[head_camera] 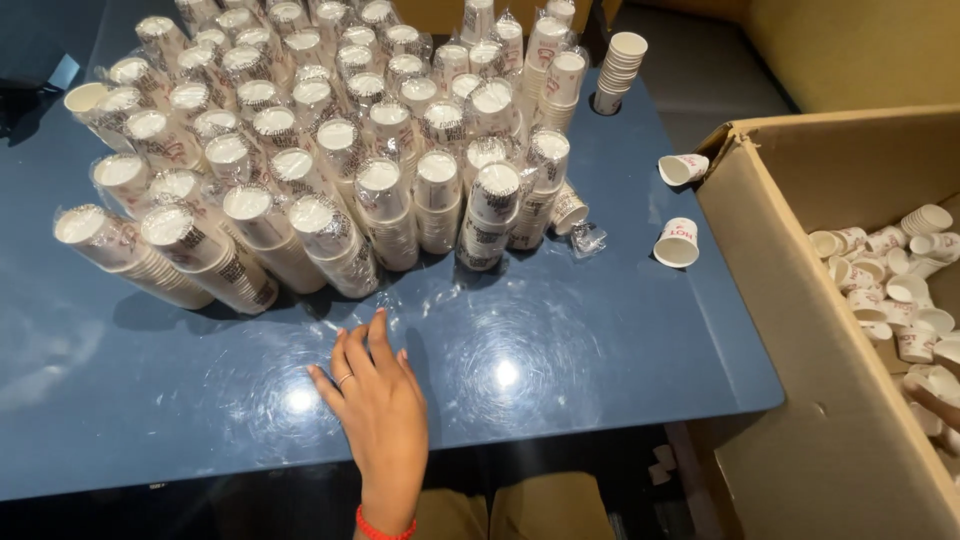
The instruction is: Sort and stack disposable paper cups from bulk packaging into stacks.
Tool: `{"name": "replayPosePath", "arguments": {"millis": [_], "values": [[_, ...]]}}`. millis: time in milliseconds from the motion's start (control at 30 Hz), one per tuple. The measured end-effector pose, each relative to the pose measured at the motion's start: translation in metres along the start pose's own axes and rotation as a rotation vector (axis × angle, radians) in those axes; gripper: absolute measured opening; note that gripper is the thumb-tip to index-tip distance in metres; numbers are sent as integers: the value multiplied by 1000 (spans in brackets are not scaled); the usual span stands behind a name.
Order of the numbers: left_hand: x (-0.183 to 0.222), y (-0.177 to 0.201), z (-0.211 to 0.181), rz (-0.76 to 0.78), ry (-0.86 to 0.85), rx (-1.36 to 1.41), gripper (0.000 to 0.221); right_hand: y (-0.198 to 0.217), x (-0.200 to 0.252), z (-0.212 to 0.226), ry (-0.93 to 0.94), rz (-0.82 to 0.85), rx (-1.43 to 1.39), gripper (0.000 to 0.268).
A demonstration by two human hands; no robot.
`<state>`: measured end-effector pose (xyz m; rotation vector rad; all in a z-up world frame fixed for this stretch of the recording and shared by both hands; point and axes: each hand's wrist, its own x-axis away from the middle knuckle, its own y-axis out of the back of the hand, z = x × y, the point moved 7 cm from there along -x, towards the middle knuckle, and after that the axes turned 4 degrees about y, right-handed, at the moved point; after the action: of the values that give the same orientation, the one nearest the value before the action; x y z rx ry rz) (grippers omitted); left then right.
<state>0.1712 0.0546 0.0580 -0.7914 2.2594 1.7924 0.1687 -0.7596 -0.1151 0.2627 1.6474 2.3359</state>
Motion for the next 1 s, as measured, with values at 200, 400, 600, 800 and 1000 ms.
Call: {"name": "replayPosePath", "arguments": {"millis": [200,400,600,800,1000], "values": [[1,-3,0,-8,3,-29,51,-20,-137,71,-36,92,8,111],[-2,1,-3,12,9,-42,46,-41,-226,138,31,134,-5,106],[-2,3,-3,35,0,-30,43,-22,-193,115,35,168,99,103],[0,-1,0,48,-24,-2,44,0,-81,63,-21,200,203,102],[0,-6,0,55,-50,2,44,-2,-8,25,-41,232,303,100]]}}
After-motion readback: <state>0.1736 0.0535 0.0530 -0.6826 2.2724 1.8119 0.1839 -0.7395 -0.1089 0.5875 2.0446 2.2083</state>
